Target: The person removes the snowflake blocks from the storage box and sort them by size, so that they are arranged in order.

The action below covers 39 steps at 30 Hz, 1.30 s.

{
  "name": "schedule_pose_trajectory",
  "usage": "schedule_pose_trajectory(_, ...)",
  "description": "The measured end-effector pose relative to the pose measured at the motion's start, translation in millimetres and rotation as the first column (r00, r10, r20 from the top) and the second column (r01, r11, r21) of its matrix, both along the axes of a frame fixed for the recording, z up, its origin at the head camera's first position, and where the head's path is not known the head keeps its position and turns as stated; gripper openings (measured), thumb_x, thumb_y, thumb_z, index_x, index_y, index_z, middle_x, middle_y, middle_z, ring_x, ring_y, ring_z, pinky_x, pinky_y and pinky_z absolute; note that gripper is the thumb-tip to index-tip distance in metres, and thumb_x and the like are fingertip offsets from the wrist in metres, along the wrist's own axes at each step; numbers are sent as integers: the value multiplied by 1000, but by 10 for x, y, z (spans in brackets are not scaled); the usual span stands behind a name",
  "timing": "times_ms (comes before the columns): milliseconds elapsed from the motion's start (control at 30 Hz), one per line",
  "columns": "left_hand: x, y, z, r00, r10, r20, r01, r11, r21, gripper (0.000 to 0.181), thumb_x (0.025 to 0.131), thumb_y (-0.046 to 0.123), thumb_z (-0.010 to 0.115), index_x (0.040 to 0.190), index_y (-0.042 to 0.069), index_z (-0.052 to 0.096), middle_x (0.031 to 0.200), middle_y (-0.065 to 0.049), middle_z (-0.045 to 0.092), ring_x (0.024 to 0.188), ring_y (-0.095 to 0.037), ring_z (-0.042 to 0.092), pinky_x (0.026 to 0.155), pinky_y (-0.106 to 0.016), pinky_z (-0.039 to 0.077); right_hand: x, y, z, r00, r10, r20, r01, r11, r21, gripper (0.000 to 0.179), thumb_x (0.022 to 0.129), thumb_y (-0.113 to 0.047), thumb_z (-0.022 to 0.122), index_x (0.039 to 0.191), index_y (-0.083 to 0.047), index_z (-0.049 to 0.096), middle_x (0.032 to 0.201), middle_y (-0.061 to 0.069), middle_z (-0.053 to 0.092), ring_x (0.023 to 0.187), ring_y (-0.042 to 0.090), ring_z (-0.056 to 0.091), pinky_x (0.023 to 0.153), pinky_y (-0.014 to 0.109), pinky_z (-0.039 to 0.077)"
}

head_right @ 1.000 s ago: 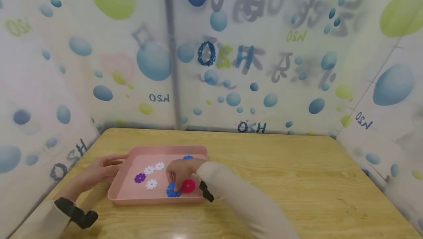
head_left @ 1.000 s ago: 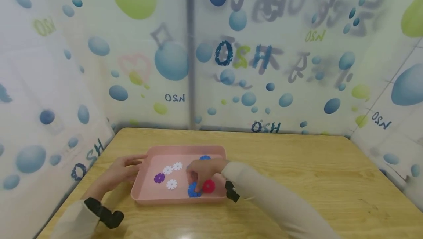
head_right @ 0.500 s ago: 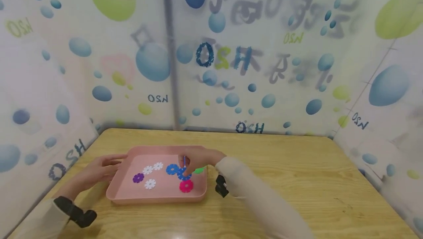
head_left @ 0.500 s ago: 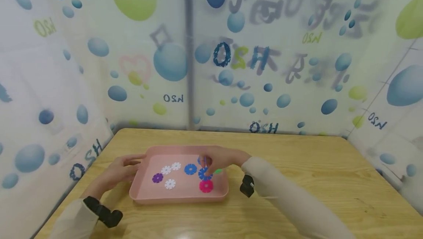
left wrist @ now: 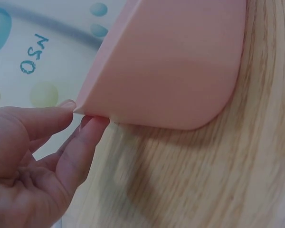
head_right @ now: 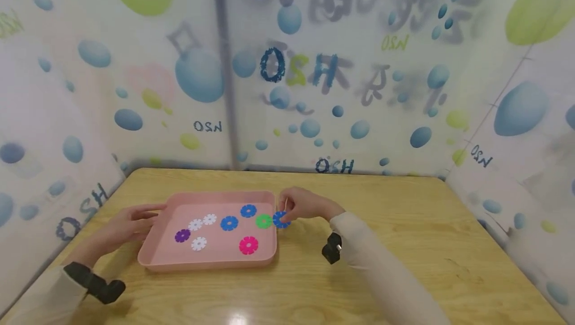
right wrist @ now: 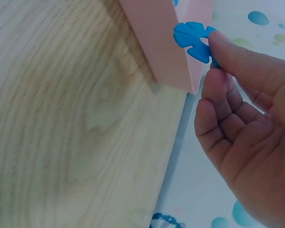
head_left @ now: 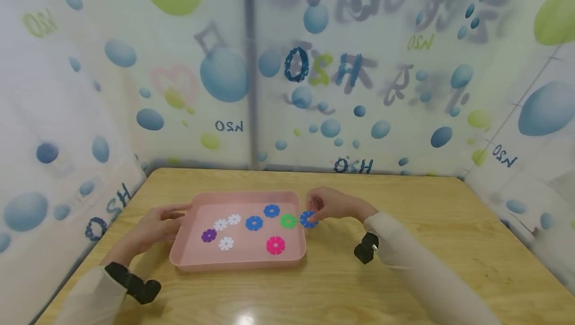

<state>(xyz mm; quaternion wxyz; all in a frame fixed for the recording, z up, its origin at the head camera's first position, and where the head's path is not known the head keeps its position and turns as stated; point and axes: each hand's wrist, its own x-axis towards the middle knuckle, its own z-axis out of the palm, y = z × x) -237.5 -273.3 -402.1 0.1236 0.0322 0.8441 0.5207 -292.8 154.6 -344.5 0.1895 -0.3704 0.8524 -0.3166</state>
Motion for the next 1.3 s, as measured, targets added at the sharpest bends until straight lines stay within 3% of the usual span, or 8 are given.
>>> schedule_pose_trajectory(400, -22, -24, 4, 1000, -12, -1, 12, 1000, -1, 57, 93, 27, 54, 140, 1, 34, 133, -31, 37, 107, -34, 53, 81, -39, 51, -40, 247, -294, 991, -84, 108, 91, 994, -61, 18, 79, -4, 70, 86, 1, 54, 71, 0, 50, 63, 12, 44, 55, 21, 39)
schedule_pose_trajectory(800, -24, -35, -1, 1000, -14, 4, 13, 999, 39, 53, 95, 21, 51, 139, -2, 33, 133, -33, 35, 108, -35, 53, 81, -38, 51, -121, 265, -522, 993, -99, 70, 99, 995, 1, 18, 79, -6, 71, 88, 0, 58, 70, -1, 55, 63, 8, 48, 57, 20, 43)
schedule_pose_trajectory(1000, -32, -18, 14, 1000, -12, 11, 12, 999, 33, 55, 94, 23, 52, 140, 0, 32, 135, -33, 34, 111, -38, 50, 83, -39, 51, -121, 247, -520, 991, -121, 54, 118, 992, 52, 18, 80, -8, 71, 89, 1, 59, 71, -1, 55, 63, 7, 48, 56, 20, 43)
schedule_pose_trajectory(1300, -15, -16, 10, 1000, -3, 16, 2, 1000, 19, 59, 93, 26, 55, 140, 0, 32, 134, -32, 35, 111, -38, 50, 82, -39, 51, -112, 175, -467, 995, -90, 31, 86, 989, 123, 16, 80, -7, 70, 89, 2, 60, 73, 1, 55, 63, 7, 46, 56, 19, 42)
